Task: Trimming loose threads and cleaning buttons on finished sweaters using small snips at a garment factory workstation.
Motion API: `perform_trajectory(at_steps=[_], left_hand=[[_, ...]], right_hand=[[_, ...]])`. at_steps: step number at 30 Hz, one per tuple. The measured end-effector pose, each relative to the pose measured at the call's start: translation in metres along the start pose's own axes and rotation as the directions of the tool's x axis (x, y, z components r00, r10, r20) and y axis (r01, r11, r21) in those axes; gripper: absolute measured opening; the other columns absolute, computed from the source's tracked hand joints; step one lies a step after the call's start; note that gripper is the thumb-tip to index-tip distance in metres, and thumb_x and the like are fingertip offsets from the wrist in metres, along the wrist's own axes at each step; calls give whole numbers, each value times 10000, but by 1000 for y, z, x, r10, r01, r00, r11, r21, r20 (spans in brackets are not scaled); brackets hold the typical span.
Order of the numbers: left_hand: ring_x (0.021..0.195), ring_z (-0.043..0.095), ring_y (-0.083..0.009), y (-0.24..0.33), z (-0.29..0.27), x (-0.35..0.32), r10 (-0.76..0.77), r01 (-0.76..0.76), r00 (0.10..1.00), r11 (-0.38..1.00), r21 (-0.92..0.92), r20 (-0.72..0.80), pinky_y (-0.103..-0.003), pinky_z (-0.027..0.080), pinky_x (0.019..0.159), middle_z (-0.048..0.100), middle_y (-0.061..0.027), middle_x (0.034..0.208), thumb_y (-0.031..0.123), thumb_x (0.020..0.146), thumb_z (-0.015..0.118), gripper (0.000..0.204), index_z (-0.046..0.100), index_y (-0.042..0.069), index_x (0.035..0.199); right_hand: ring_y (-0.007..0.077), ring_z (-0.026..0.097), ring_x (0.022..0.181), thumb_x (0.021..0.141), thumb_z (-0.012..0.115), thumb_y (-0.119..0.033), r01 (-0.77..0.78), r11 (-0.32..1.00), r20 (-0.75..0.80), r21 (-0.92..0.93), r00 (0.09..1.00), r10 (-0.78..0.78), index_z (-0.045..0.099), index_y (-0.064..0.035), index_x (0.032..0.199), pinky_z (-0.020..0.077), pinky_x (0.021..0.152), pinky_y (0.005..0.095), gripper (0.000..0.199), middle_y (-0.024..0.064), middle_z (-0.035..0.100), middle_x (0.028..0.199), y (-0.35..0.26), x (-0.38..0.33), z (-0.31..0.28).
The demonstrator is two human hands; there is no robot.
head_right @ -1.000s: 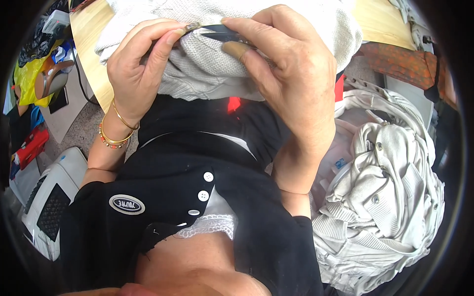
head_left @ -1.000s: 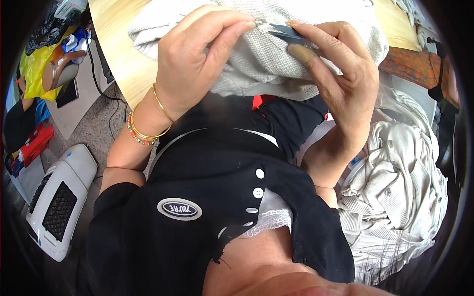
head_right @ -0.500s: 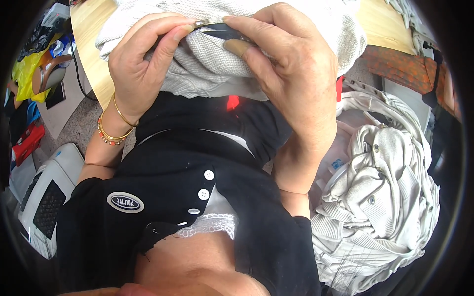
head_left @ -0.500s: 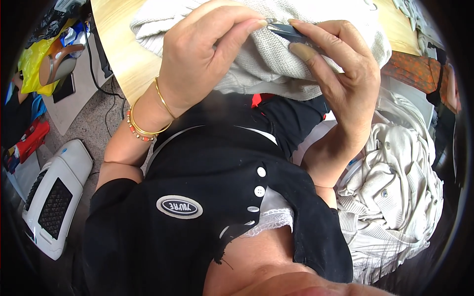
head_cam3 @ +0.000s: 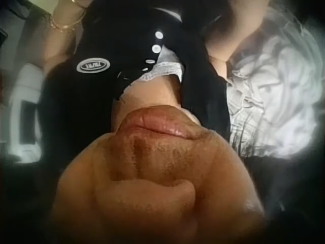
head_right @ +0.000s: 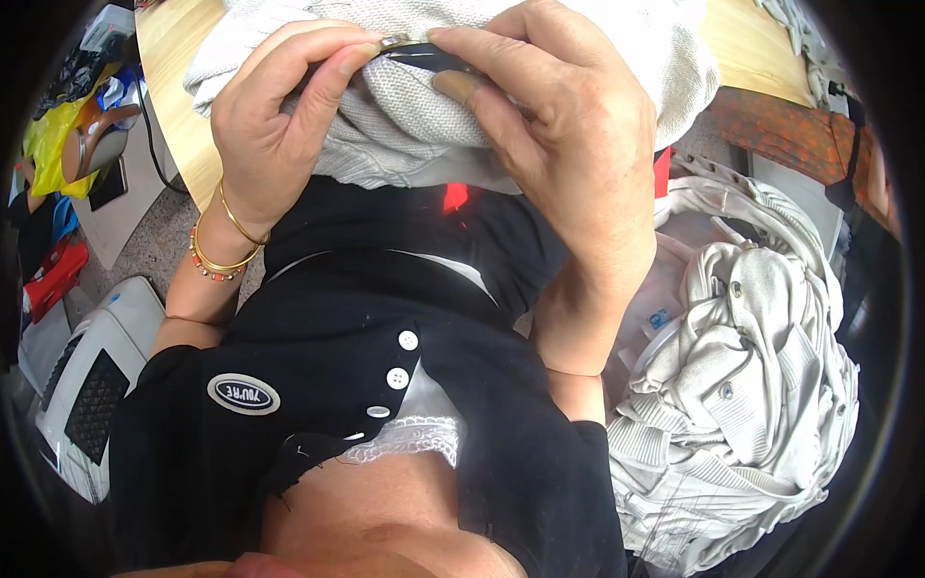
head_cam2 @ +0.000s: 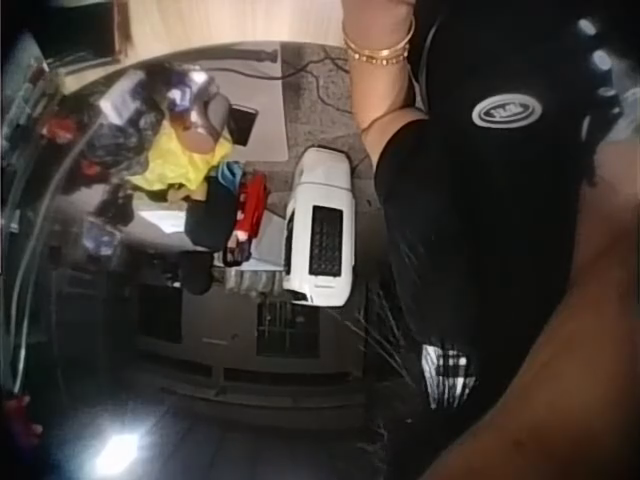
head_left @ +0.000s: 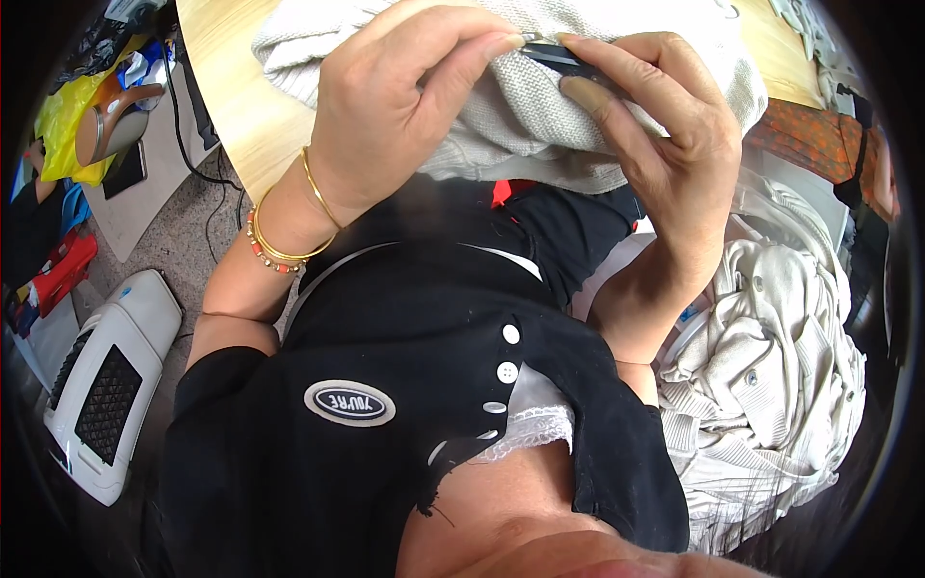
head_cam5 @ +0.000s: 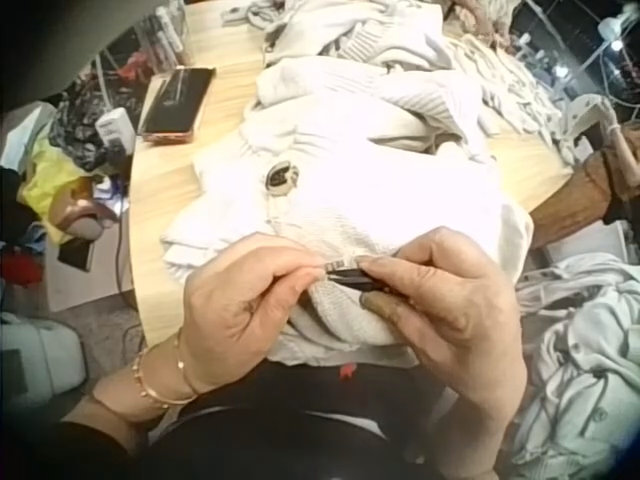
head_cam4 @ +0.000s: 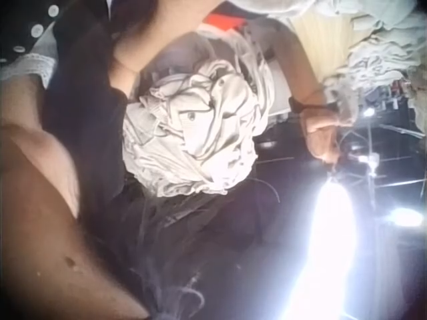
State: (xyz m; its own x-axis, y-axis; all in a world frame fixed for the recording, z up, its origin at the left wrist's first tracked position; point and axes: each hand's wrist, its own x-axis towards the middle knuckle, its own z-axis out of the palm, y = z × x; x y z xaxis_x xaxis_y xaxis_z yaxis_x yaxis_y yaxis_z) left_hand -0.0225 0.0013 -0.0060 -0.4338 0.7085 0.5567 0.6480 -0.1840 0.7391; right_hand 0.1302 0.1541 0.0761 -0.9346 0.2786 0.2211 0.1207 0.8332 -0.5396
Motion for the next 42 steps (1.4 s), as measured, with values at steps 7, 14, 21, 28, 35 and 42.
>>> perform_trajectory(at_steps=[7,14,21,28,35,42], left_hand=[[890,697,-177,1,-1,0,-13,13,1000,1000,-7,12,-259,540,797,738,-99,986,70,968,697,130,735,-23,1052],[893,694,-171,0,0,0,-14,15,1000,1000,-10,6,-258,538,800,739,-96,991,71,968,699,128,735,-21,1049],[894,690,-167,0,0,1,1,-1,1000,1000,1,-1,-255,536,806,737,-94,1001,61,970,693,121,732,-22,1049],[893,684,-161,1,0,0,-17,17,1000,1000,-14,0,-249,531,805,734,-99,1003,50,971,687,120,726,-33,1049],[891,684,-157,2,0,-1,-48,49,999,999,-20,21,-246,530,803,733,-97,1002,54,972,688,119,729,-28,1049],[897,685,-159,0,-1,-1,-27,27,1000,1000,-14,16,-248,532,802,733,-96,1004,61,973,690,125,730,-23,1056]], right_hand=[[126,635,814,799,785,13,-14,1000,-5,-4,1000,14,774,-32,1118,494,731,233,322,54,649,906,0,-1,0],[123,634,805,806,783,15,52,998,-7,-36,999,-53,775,-23,1100,493,719,235,296,55,654,895,3,0,2],[117,634,804,818,775,24,24,1000,-91,-11,996,-25,770,-17,1110,493,716,237,296,51,666,903,5,-7,0],[114,632,808,814,782,18,3,1000,-18,12,1000,-3,769,-21,1121,490,717,231,310,48,656,903,3,-5,-2],[123,638,801,810,781,2,36,999,12,-5,999,-36,768,-19,1110,496,705,237,301,58,658,910,6,-4,-4],[128,645,802,810,782,2,14,1000,7,12,1000,-14,771,-22,1109,498,710,236,300,60,657,907,5,-4,0]])
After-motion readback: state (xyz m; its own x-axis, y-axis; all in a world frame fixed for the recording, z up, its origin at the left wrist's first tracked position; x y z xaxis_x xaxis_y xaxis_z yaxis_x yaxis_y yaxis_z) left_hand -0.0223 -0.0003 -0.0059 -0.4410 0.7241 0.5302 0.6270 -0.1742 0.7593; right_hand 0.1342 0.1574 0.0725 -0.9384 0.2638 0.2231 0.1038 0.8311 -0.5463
